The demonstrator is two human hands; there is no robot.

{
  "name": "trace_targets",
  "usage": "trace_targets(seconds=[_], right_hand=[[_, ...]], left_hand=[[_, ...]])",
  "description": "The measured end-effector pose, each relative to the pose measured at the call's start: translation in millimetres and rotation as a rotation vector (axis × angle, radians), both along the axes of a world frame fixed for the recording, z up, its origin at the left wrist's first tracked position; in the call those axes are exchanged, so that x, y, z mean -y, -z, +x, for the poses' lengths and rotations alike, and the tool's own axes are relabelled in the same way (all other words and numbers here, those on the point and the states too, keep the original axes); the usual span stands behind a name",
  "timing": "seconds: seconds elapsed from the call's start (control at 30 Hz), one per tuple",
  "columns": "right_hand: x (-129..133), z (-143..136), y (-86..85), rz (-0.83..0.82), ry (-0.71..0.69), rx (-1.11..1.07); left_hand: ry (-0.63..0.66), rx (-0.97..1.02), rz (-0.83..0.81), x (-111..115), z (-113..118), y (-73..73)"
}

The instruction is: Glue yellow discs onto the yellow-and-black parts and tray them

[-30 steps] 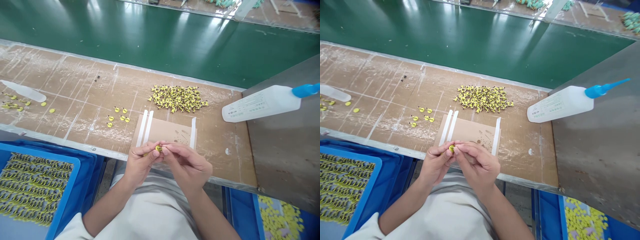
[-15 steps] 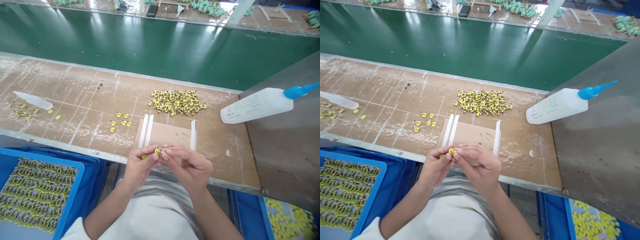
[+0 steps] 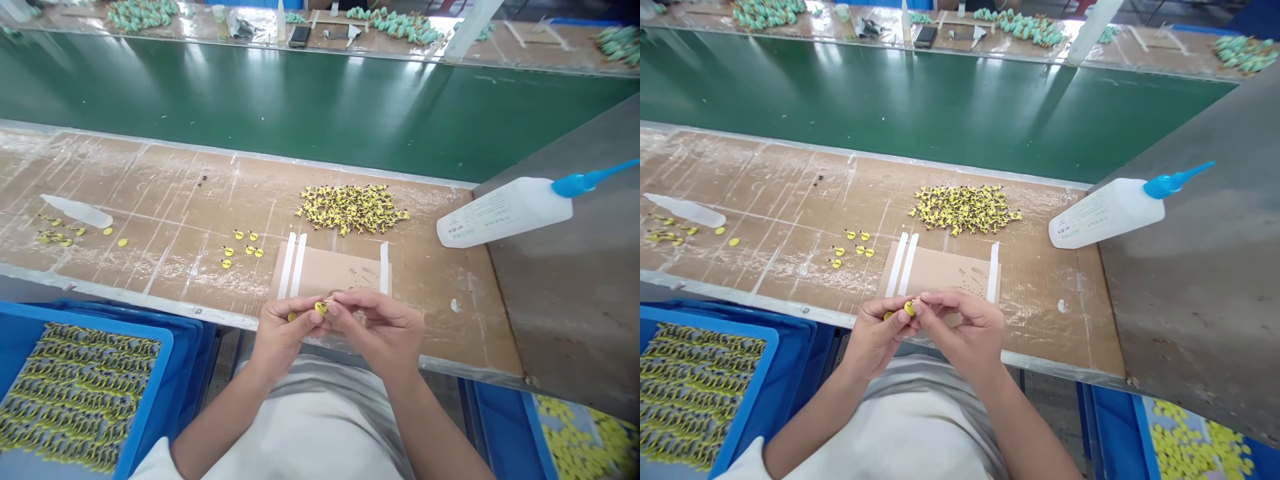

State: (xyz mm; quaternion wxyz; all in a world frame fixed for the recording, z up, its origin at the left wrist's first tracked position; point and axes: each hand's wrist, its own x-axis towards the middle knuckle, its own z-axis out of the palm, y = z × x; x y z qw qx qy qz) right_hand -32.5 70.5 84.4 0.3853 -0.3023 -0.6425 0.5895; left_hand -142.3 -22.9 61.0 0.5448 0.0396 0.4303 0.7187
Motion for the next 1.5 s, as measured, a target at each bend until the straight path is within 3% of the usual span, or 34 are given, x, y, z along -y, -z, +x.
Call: trace_targets(seconds=[0.5,0.8,1.0,1.2,1.5], right_hand=[[-1.1,4.3,3.1,0.104,0.032,-0.003],[3.5,0.5,-5.6,-0.219,0.081,-0.004],[-0.4,0.7,-2.6,-0.290,0.012,-0.008],[2.9,-1.4,-4.4,-0.291,0.100,0.010],[4.5,-3.4,1.7,-0.376,0.099,0.006]], left_hand=[[0.005,-0.048,-0.047,0.5,2.3,-1.8],[0.027,-0.040,-0.144,-5.0,7.3,-3.3],[0.020,-0.029,-0.164,-4.8,9.1,-4.2],[0.004,0.014,-0.184,-5.9,9.1,-4.3],[-0.052,0.032,-0.195,-3.7,6.5,-2.9]])
